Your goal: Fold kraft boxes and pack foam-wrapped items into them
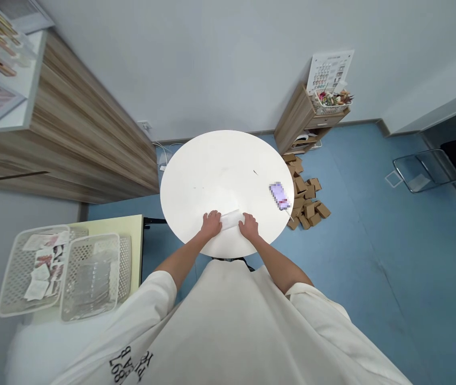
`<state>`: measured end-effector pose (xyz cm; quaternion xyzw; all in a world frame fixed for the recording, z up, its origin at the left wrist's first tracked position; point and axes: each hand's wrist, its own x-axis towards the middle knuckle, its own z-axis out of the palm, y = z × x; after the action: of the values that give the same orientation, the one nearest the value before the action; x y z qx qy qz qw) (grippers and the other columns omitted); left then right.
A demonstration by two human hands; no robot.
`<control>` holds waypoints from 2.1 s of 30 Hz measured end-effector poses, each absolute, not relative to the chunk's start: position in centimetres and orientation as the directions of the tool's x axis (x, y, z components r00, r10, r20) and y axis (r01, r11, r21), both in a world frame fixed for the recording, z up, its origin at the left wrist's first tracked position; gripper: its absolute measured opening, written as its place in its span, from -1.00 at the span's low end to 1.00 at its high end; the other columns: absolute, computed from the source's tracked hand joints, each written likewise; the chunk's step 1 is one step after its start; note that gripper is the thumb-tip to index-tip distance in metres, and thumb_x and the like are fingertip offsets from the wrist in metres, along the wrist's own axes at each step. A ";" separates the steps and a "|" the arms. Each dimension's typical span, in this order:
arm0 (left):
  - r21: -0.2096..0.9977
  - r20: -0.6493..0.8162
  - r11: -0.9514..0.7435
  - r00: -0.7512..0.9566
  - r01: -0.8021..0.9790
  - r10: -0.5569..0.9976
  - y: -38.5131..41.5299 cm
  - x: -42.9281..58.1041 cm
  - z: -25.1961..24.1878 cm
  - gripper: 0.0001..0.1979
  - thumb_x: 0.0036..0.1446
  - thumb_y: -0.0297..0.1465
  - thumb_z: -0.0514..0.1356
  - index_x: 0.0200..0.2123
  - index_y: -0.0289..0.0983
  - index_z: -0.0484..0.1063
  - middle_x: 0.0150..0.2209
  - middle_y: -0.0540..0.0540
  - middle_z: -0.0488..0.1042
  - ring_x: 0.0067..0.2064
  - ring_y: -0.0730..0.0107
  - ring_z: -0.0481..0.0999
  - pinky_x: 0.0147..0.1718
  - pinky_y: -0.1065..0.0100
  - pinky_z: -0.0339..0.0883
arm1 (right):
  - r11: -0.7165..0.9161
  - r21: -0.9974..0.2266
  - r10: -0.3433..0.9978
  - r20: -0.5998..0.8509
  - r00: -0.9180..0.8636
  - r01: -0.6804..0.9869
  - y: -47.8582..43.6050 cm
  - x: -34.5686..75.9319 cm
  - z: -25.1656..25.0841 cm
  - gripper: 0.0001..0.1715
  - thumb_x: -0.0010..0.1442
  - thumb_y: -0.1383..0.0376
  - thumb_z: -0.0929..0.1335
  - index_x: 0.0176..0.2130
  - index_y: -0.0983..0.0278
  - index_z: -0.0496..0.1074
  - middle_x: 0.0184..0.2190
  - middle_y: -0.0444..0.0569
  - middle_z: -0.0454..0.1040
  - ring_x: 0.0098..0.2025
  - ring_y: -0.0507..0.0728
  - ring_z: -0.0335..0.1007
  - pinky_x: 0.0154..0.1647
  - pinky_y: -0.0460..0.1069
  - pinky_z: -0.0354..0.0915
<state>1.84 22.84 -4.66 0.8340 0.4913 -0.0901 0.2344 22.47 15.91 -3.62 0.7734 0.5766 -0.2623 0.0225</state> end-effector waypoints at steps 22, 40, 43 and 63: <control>0.301 -0.410 -0.567 0.641 0.767 0.649 17.4 0.6 -3.4 -0.33 0.14 -0.52 0.06 0.34 -0.21 0.09 0.39 -0.24 0.11 0.40 0.06 0.03 0.34 -0.09 -0.21 | -0.691 -0.252 0.680 -0.547 0.489 0.678 19.5 19.5 -7.1 -0.45 0.13 0.06 0.39 0.02 0.27 0.30 0.11 0.38 0.29 0.18 0.49 0.24 0.06 0.31 0.23; 0.509 -0.337 -0.212 0.420 0.834 0.843 16.6 -0.7 -4.2 -0.43 0.17 -0.55 0.04 0.26 -0.20 0.23 0.40 -0.19 0.09 0.42 0.07 0.03 0.34 -0.02 -0.08 | -0.304 -0.590 0.870 -0.492 -0.035 0.748 18.5 17.3 -5.1 -0.62 0.35 0.29 0.22 0.13 0.25 0.33 -0.10 0.03 0.48 -0.11 0.13 0.42 -0.10 -0.04 0.28; 0.511 -0.432 0.216 0.031 0.832 0.901 16.3 -0.4 -4.4 -0.52 0.21 -0.44 0.09 0.21 -0.24 0.21 0.34 -0.29 0.13 0.33 -0.02 0.21 0.22 0.03 0.18 | -0.215 -0.548 0.867 -0.488 -0.100 0.808 18.3 17.2 -5.1 -0.50 0.33 0.39 0.22 0.23 0.29 0.27 -0.01 0.11 0.43 -0.09 0.14 0.41 -0.09 -0.04 0.28; 0.625 -0.619 0.537 -0.059 0.566 0.783 20.1 3.3 -5.6 -0.86 0.12 -0.44 0.24 -0.35 -0.18 0.28 -0.34 0.01 0.47 -0.30 0.38 0.47 -0.30 0.39 0.29 | -0.163 -0.548 0.827 -0.530 -0.190 0.820 18.2 17.7 -5.6 -0.17 0.11 0.58 0.29 0.34 0.30 0.18 0.02 0.16 0.36 -0.04 0.17 0.37 0.00 -0.01 0.29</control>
<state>3.25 20.09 -5.59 0.4687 0.7196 0.1081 0.5009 17.74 18.24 -5.65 0.6365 0.6469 -0.4199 -0.0037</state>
